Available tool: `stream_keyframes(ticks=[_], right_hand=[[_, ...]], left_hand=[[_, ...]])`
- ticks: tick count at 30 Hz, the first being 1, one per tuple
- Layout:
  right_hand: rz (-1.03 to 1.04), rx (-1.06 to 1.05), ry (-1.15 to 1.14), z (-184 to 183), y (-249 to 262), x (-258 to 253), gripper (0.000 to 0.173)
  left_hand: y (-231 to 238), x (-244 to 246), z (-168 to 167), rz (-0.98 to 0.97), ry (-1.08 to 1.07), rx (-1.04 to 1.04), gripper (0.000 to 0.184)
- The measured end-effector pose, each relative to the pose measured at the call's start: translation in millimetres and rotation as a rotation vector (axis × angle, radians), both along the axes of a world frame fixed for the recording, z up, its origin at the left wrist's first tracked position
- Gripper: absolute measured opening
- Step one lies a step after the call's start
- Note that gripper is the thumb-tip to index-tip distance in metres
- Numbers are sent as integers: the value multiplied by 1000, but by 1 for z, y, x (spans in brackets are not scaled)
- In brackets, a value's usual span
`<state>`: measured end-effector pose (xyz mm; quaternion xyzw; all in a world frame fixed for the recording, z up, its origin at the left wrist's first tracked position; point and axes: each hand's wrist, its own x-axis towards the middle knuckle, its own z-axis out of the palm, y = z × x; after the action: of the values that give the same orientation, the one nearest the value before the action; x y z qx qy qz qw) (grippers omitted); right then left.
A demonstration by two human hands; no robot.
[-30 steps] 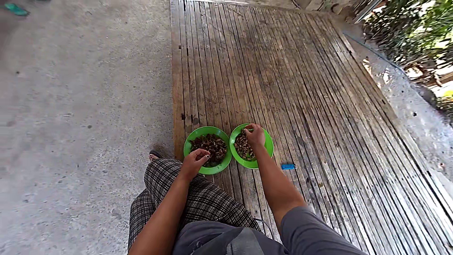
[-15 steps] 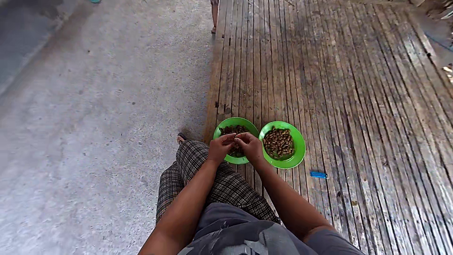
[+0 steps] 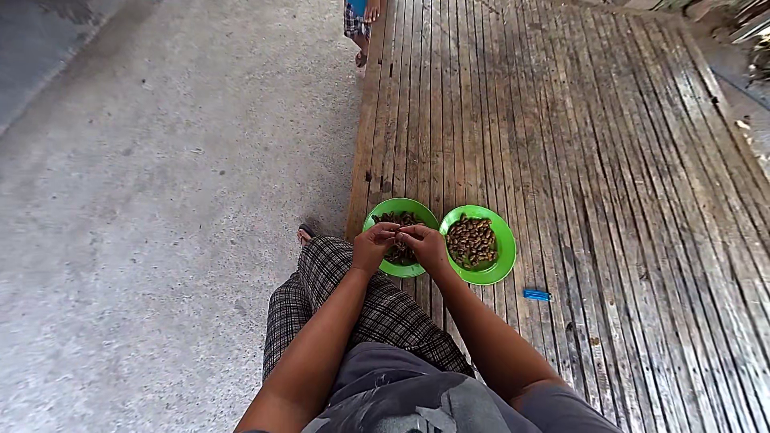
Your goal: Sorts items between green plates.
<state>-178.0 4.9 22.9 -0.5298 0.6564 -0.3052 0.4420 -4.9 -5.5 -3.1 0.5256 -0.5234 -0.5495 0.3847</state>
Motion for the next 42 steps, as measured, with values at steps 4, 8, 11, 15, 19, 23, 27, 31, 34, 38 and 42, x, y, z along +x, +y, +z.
stream_keyframes(ticks=[4,8,11,15,19,23,27,31,34,38,42], right_hand=[[8,18,12,1,-1,-2,19],[-15,23,8,0,-1,-2,16],[-30,36,-3,1,-1,-1,15],[-12,41,46,2,-2,0,14],[9,-26,122,2,1,4,16],[39,-39,172,-2,2,4,20],[80,-26,253,-6,4,3,24],[108,5,334,-10,4,5,29],[84,39,328,-4,2,7,27],[70,61,265,4,-4,6,24],[59,60,57,11,-9,-3,26]], left_hand=[[0,1,0,-27,-21,-1,26],[-1,0,-1,-49,-30,-9,24],[-1,0,-2,-47,-25,-2,24],[-1,0,-2,-38,-22,0,23],[-1,0,0,-49,-62,-4,24],[-1,0,-2,-69,-127,-25,24],[2,0,-2,-90,-164,-27,23],[4,0,-5,-145,-229,-50,22],[6,-1,-2,-126,-223,-47,22],[4,-1,2,-91,-203,-49,22],[1,4,0,-73,-16,-108,17]])
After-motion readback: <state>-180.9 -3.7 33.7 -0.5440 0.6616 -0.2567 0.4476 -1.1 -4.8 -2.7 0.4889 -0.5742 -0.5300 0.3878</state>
